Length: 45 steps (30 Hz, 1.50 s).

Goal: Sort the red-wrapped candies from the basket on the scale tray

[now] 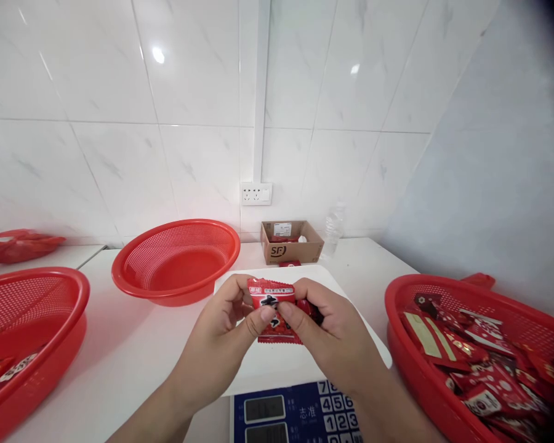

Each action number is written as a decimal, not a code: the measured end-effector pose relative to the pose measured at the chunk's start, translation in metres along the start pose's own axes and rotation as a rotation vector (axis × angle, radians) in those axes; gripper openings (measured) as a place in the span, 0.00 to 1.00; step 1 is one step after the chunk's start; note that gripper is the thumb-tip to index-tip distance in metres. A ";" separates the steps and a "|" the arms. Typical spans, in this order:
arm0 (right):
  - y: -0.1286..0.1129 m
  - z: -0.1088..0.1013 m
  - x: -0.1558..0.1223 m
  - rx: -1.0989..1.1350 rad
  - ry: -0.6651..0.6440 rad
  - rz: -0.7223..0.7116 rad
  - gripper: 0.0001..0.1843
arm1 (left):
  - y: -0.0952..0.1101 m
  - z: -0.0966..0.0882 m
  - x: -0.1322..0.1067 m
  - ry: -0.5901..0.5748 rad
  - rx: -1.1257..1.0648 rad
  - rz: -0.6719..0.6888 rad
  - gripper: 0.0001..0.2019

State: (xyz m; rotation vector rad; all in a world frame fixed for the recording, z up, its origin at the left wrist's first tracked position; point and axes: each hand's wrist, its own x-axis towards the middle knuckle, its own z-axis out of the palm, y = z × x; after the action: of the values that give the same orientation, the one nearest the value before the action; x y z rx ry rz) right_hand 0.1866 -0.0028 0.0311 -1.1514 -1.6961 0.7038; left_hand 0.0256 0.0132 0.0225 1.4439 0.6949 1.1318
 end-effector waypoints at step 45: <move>-0.004 -0.006 -0.006 0.036 -0.164 -0.159 0.13 | 0.010 -0.004 -0.003 -0.089 0.160 0.073 0.14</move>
State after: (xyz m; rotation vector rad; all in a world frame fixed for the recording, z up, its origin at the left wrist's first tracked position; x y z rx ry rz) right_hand 0.1914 -0.0100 0.0350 -0.9428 -1.8812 0.7424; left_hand 0.0188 0.0103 0.0308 1.6566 0.6880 1.0800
